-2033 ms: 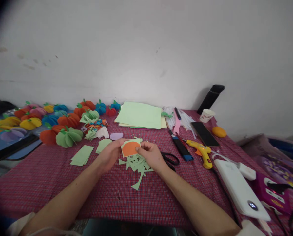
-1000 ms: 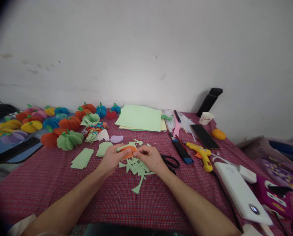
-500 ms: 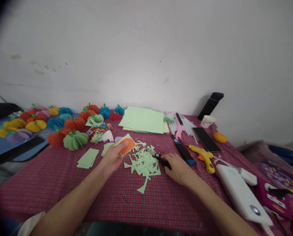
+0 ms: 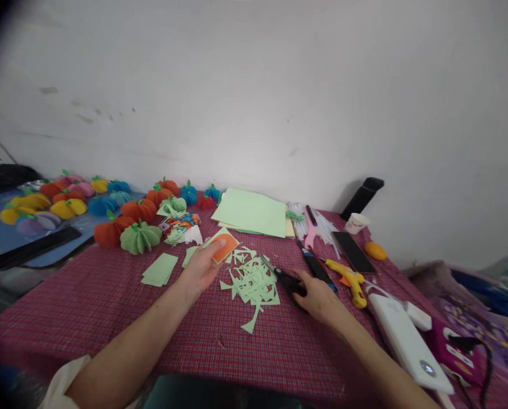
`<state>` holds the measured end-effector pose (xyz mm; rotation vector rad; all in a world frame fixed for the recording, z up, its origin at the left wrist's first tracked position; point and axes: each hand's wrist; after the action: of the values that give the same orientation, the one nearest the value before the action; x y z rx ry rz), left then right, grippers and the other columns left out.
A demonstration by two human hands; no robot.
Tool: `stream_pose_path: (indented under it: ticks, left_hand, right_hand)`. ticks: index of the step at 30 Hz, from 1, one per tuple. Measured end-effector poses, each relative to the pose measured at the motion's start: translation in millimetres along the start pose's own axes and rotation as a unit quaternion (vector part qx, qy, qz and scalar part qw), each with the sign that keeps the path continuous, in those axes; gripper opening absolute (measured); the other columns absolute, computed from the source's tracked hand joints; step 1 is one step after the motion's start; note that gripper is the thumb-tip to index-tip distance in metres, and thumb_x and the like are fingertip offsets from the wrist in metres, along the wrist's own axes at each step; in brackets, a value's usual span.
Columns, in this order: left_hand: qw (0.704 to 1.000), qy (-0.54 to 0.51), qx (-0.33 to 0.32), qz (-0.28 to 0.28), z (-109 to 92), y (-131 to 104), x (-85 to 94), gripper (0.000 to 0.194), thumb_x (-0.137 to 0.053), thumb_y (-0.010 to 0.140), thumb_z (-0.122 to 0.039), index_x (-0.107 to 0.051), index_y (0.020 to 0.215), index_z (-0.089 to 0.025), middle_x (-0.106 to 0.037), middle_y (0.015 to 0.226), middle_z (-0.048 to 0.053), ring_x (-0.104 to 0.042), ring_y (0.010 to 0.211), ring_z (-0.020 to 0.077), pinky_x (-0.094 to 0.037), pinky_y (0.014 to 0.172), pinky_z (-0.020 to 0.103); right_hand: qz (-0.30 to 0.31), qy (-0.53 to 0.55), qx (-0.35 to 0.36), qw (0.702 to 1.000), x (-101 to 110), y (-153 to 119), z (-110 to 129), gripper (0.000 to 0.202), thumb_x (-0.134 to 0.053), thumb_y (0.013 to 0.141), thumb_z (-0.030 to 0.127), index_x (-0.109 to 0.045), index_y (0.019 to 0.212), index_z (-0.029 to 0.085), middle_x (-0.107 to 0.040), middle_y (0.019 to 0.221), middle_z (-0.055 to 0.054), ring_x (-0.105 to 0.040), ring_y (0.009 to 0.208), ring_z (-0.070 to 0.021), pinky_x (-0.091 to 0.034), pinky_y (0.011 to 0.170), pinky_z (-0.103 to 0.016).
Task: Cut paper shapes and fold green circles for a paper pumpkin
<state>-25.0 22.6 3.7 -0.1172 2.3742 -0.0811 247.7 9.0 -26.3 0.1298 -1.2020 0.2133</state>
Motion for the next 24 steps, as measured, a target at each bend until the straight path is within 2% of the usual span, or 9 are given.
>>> stream_pose_path:
  ticks: [3,7,9,11,13,16,18,24]
  left_hand:
    - [1.0,-0.018,-0.012,0.012,-2,-1,-0.2,0.021,-0.071,0.057,-0.023,-0.064,0.074,-0.012,-0.068,0.074,0.004,-0.061,0.069,0.0148,-0.045,0.07,0.028]
    - [0.999,-0.024,-0.015,0.031,-2,-1,1.7,0.025,-0.071,0.058,-0.026,-0.065,0.079,-0.013,-0.068,0.078,0.005,-0.061,0.072,0.0151,-0.045,0.068,0.027]
    - [0.999,-0.025,-0.014,0.035,-2,0,3.2,0.028,-0.071,0.058,-0.027,-0.065,0.082,-0.013,-0.067,0.08,0.005,-0.061,0.072,0.0151,-0.045,0.065,0.026]
    - [0.999,-0.023,-0.013,0.028,-2,0,4.2,0.028,-0.07,0.059,-0.026,-0.064,0.084,-0.014,-0.067,0.08,0.005,-0.061,0.071,0.015,-0.045,0.063,0.026]
    - [1.0,-0.013,-0.009,0.014,-2,0,4.2,0.027,-0.07,0.06,-0.026,-0.064,0.084,-0.014,-0.067,0.078,0.004,-0.061,0.069,0.0147,-0.046,0.061,0.025]
    - [1.0,0.004,0.01,0.011,-2,-2,2.3,0.024,-0.069,0.06,-0.025,-0.063,0.081,-0.014,-0.066,0.075,0.004,-0.06,0.066,0.0149,-0.046,0.058,0.026]
    - [0.999,0.016,0.018,0.025,-2,-5,0.2,0.021,-0.068,0.061,-0.025,-0.063,0.078,-0.014,-0.066,0.073,0.004,-0.06,0.064,0.0153,-0.046,0.058,0.027]
    - [0.998,0.047,0.026,0.028,3,-6,-1.9,0.025,-0.07,0.057,-0.025,-0.064,0.078,-0.012,-0.067,0.07,0.005,-0.06,0.061,0.0155,-0.046,0.059,0.028]
  right_hand:
    - [0.043,0.156,-0.008,0.987,6,-3,5,0.049,-0.059,0.069,0.034,-0.051,0.114,0.019,-0.063,0.09,-0.006,-0.059,0.078,-0.0222,-0.045,0.067,-0.033]
    - [0.095,0.345,-0.007,0.934,13,-6,34,0.051,-0.058,0.071,0.044,-0.048,0.114,0.018,-0.058,0.07,-0.002,-0.054,0.061,-0.0159,-0.042,0.053,-0.027]
    - [0.102,0.403,0.009,0.909,14,-3,53,0.055,-0.061,0.069,0.043,-0.044,0.115,0.019,-0.055,0.069,0.0,-0.05,0.055,-0.0122,-0.039,0.05,-0.025]
    - [0.059,0.432,0.017,0.9,13,3,69,0.051,-0.064,0.068,0.041,-0.046,0.111,0.02,-0.05,0.068,0.002,-0.043,0.05,-0.0084,-0.035,0.045,-0.022]
    - [-0.016,0.458,0.021,0.888,11,14,83,0.048,-0.065,0.067,0.039,-0.047,0.107,0.021,-0.047,0.067,0.003,-0.039,0.049,-0.0067,-0.032,0.043,-0.02]
    - [-0.092,0.496,0.065,0.861,10,32,100,0.05,-0.066,0.067,0.036,-0.044,0.109,0.022,-0.052,0.074,0.002,-0.042,0.053,-0.0076,-0.034,0.046,-0.02]
    - [-0.092,0.502,0.083,0.856,10,44,111,0.053,-0.067,0.065,0.035,-0.042,0.111,0.022,-0.056,0.08,-0.001,-0.047,0.058,-0.0095,-0.037,0.048,-0.021]
    - [-0.026,0.519,0.099,0.849,0,67,129,0.054,-0.07,0.061,0.031,-0.045,0.108,0.019,-0.061,0.082,-0.003,-0.054,0.066,-0.013,-0.043,0.055,-0.023]
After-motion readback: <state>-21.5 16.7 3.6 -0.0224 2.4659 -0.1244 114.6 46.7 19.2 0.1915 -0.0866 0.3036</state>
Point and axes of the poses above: each hand's wrist, its own y-axis towards the middle knuckle, its own x-axis out of the back of the hand, z = x × y
